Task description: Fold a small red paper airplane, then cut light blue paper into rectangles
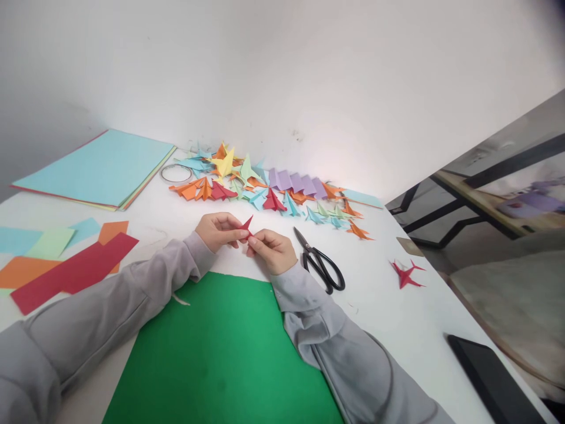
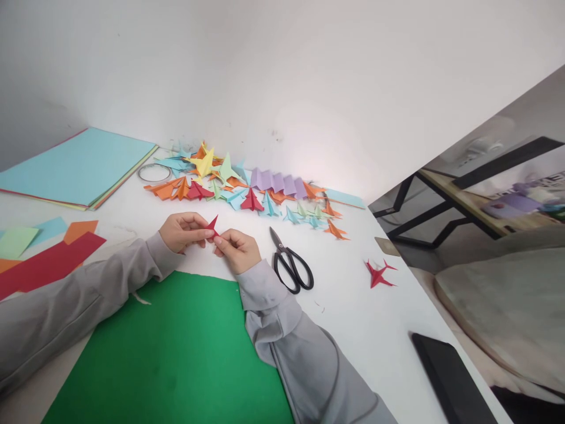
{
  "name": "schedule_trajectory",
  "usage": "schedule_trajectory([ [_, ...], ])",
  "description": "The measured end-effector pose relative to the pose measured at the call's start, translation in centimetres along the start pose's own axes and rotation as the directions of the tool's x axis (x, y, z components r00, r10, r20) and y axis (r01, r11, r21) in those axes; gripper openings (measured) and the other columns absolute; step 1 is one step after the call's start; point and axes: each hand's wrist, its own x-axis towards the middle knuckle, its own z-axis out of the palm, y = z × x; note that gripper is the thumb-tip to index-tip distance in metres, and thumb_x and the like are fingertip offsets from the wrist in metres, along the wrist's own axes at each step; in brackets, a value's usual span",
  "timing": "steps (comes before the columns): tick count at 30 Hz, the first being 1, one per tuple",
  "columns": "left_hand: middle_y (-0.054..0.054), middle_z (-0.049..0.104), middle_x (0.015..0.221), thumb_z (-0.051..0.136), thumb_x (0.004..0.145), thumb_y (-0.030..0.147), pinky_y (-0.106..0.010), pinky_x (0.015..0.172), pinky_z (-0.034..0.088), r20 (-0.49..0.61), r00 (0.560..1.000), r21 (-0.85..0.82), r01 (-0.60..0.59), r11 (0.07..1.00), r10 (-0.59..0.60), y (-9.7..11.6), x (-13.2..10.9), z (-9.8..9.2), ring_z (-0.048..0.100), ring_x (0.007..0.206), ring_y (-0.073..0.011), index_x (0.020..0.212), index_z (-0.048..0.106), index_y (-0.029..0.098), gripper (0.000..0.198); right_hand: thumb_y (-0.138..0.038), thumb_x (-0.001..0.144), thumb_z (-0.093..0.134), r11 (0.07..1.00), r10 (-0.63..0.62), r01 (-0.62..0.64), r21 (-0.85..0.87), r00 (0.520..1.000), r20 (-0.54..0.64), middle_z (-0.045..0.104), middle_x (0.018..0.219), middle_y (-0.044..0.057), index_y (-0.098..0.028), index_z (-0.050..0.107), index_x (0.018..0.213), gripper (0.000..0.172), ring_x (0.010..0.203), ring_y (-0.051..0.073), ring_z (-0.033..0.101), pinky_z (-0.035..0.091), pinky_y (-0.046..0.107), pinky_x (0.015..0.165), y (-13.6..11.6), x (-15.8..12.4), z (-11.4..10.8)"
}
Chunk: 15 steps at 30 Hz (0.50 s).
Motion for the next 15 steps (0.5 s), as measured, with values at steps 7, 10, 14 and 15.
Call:
schedule_trajectory([
  [7,0.002,0.060,0.043,0.082,0.040,0.022,-0.020,0.042,0.044,-0.016,1.000,0.029,0.013,0.999,-0.012,0.01,0.19,-0.07,0.052,0.039,-0.0083,0.056,0.064,0.013,0.026,-0.045,0.071,0.066,0.999,0.025,-0.025,0.044,1.000,0.004,0.062,0.053,-0.002,-0.018,0.060,0.071,0.028,0.048,0.011,0.056,0.047,0.024,0.052,-0.10,-0.02,0.17],
  [10,0.002,0.059,0.042,0.082,0.040,0.023,-0.022,0.042,0.044,0.005,1.000,0.056,-0.003,0.998,0.003,-0.25,0.43,-0.31,0.051,0.039,-0.0087,0.054,0.065,0.014,0.024,-0.045,0.071,0.066,0.997,0.045,-0.048,0.059,0.998,0.049,0.062,0.051,-0.001,-0.017,0.061,0.069,0.029,0.047,0.011,0.056,0.047,0.024,0.051,-0.23,0.06,0.13],
  [14,0.000,0.059,0.044,0.082,0.041,0.025,-0.023,0.043,0.046,0.030,1.000,0.054,-0.007,0.999,0.006,-0.71,0.69,-0.65,0.053,0.041,-0.0100,0.055,0.066,0.015,0.024,-0.046,0.070,0.067,0.989,0.082,-0.090,0.121,0.994,0.069,0.062,0.050,-0.001,-0.017,0.060,0.068,0.030,0.041,0.010,0.054,0.045,0.024,0.043,-0.58,0.05,0.19],
  [15,0.000,0.059,0.044,0.082,0.042,0.026,-0.023,0.043,0.046,0.034,0.999,0.048,-0.008,0.999,0.006,-0.77,0.72,-0.66,0.053,0.041,-0.0101,0.056,0.066,0.014,0.024,-0.045,0.069,0.068,0.986,0.091,-0.098,0.133,0.994,0.063,0.062,0.050,-0.001,-0.017,0.060,0.068,0.029,0.039,0.010,0.053,0.044,0.023,0.041,-0.65,0.02,0.22],
])
